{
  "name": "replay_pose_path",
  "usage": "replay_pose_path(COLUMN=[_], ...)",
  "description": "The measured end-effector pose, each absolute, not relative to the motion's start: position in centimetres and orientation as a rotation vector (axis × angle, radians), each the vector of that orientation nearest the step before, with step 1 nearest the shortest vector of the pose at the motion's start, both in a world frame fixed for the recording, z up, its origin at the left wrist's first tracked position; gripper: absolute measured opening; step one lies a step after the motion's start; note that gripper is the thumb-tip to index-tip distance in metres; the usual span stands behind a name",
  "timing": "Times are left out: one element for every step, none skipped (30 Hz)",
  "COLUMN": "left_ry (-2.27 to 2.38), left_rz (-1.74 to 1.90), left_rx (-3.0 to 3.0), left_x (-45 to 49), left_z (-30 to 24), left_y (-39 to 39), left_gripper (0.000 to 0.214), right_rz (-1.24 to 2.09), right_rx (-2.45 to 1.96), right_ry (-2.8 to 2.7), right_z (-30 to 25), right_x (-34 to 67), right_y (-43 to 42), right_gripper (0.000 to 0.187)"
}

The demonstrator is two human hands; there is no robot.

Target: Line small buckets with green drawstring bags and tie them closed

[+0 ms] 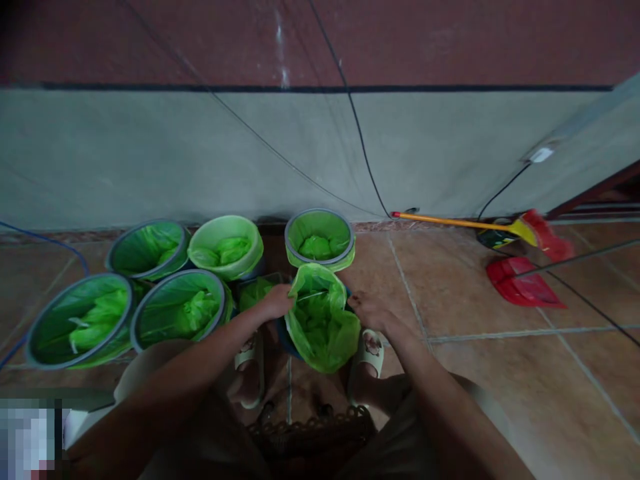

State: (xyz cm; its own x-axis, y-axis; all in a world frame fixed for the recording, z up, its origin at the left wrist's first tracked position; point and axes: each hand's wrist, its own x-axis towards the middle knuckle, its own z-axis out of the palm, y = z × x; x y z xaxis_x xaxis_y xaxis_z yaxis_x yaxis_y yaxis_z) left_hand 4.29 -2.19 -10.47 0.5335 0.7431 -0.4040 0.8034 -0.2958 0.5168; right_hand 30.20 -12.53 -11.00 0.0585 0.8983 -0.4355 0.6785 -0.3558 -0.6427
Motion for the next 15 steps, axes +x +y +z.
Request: replay_pose_path(left_ry=[1.277, 1.303, 1.318, 1.329, 1.340, 1.353, 1.364, 1.372, 1.377, 1.373, 1.353, 1.321, 1.276, 1.225, 1.174], left_rz=[-0.087, -0.061, -0.034, -0.007, 0.016, 0.034, 0.050, 0.066, 0.083, 0.101, 0.127, 0.160, 0.196, 0.228, 0.255], left_rx=[2.085, 2.086, 2.091, 2.095, 2.096, 2.090, 2.072, 2.041, 1.996, 1.937, 1.869, 1.797, 1.725, 1.659, 1.603], left_x=[4.2, 4.1, 4.0, 3.9, 3.8, 3.7, 3.6, 3.5, 3.3, 3.2, 2.9, 2.7, 2.4, 2.1, 1.8], left_z=[-10.3, -10.2, -10.2, -10.1, -10.1, -10.1, -10.1, -10.0, -10.0, -9.9, -9.9, -9.8, -9.7, -9.6, -9.5], left_y=[-1.8, -1.5, -1.3, -1.1, -1.0, -1.0, -1.0, -1.1, -1.1, -1.2, -1.2, -1.3, -1.3, -1.2, -1.2], left_gripper=[0.022, 0.023, 0.024, 0.024, 0.024, 0.023, 0.023, 0.022, 0.021, 0.020, 0.019, 0.019, 0.019, 0.020, 0.022], right_rz=[1.180, 1.183, 1.201, 1.236, 1.283, 1.332, 1.360, 1.363, 1.349, 1.336, 1.350, 1.401, 1.483, 1.582, 1.674], right_rx=[-2.118, -2.157, -2.193, -2.227, -2.250, -2.261, -2.264, -2.254, -2.221, -2.163, -2.075, -1.968, -1.849, -1.740, -1.667], right_ry=[-1.533, -1.489, -1.467, -1.464, -1.478, -1.504, -1.533, -1.557, -1.562, -1.542, -1.503, -1.458, -1.421, -1.402, -1.400], right_z=[-11.4, -11.7, -12.0, -12.2, -12.4, -12.3, -12.2, -11.8, -11.3, -10.6, -9.9, -9.0, -8.2, -7.4, -6.8], right_x=[29.8, 29.3, 28.7, 28.2, 27.6, 27.2, 26.9, 26.7, 26.8, 27.0, 27.4, 27.9, 28.5, 29.1, 29.7], right_y=[-12.6, -12.7, -12.8, -12.9, -13.0, -13.0, -13.0, -13.0, -12.9, -12.9, -12.9, -12.9, -13.0, -13.1, -13.2], right_gripper=[0.028, 0.030, 0.031, 0.032, 0.032, 0.034, 0.037, 0.040, 0.042, 0.044, 0.044, 0.045, 0.046, 0.048, 0.051])
